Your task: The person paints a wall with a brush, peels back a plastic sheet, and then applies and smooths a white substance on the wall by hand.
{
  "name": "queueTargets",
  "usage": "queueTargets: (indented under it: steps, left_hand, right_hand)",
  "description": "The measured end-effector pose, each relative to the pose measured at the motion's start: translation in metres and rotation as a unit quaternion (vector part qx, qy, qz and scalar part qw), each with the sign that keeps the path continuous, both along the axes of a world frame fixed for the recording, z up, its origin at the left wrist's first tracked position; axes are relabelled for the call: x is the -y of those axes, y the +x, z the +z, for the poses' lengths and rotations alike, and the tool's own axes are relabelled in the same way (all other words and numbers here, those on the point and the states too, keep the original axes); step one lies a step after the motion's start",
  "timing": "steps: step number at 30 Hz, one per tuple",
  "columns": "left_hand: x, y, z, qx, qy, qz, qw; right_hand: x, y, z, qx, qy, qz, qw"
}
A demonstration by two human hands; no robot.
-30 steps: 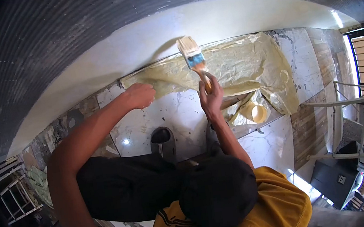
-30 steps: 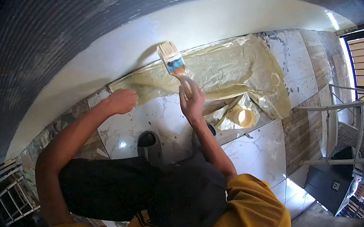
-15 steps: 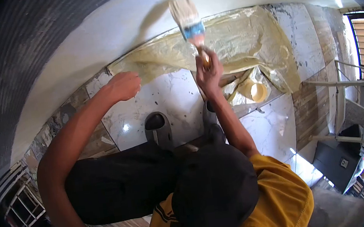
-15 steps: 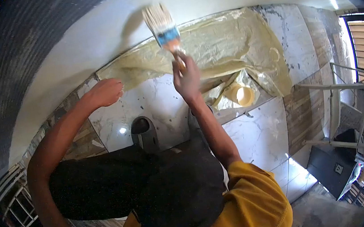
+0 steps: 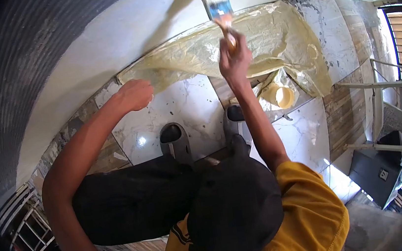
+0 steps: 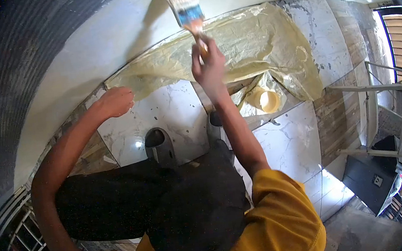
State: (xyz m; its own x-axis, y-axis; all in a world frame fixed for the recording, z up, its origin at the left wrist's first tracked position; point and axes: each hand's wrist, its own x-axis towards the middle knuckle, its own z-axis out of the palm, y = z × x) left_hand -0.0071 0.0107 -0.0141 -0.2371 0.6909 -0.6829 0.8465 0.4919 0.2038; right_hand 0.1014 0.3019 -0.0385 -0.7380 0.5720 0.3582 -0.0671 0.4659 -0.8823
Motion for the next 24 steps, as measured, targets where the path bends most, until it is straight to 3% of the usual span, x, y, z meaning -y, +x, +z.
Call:
queueTargets:
  steps: [1,5,7,8,11,15,16,18,22,24]
  left_hand:
    - [-0.002,-0.002,0.0,0.003,-0.03,-0.012,0.999]
    - [-0.008,-0.012,0.0,-0.029,0.009,-0.015,0.999]
    - [-0.011,-0.009,0.002,-0.031,0.085,0.019,0.996]
    - [-0.01,-0.006,0.004,-0.032,0.084,0.024,0.996]
    - [-0.003,-0.003,0.007,-0.023,0.098,0.034,0.994]
    - [-0.013,-0.005,0.01,0.004,-0.045,-0.015,0.999]
    - [-0.02,-0.008,0.014,0.0,-0.084,-0.023,0.996]
    - [-0.019,-0.011,0.003,-0.021,-0.047,-0.012,0.999]
    - [-0.028,-0.009,0.009,-0.037,0.057,0.011,0.998]
    - [-0.029,-0.001,0.006,-0.025,0.076,0.017,0.997]
  right_hand:
    - [-0.004,-0.016,-0.008,-0.025,0.027,-0.011,0.999]
    - [-0.016,-0.017,-0.071,0.067,0.063,0.015,0.996]
    - [-0.018,0.008,-0.085,0.197,0.049,0.019,0.979]
    - [-0.016,0.024,-0.081,0.197,0.049,0.024,0.979]
    - [-0.014,0.044,-0.056,0.092,0.034,-0.003,0.995]
    - [-0.017,0.005,-0.016,-0.104,0.046,-0.018,0.993]
    - [-0.023,-0.009,-0.021,-0.039,0.053,-0.017,0.998]
    - [-0.031,-0.035,-0.044,-0.001,0.13,0.005,0.992]
    - [-0.028,-0.028,-0.09,0.059,0.116,0.048,0.99]
    - [-0.025,-0.017,-0.102,0.175,0.121,0.07,0.975]
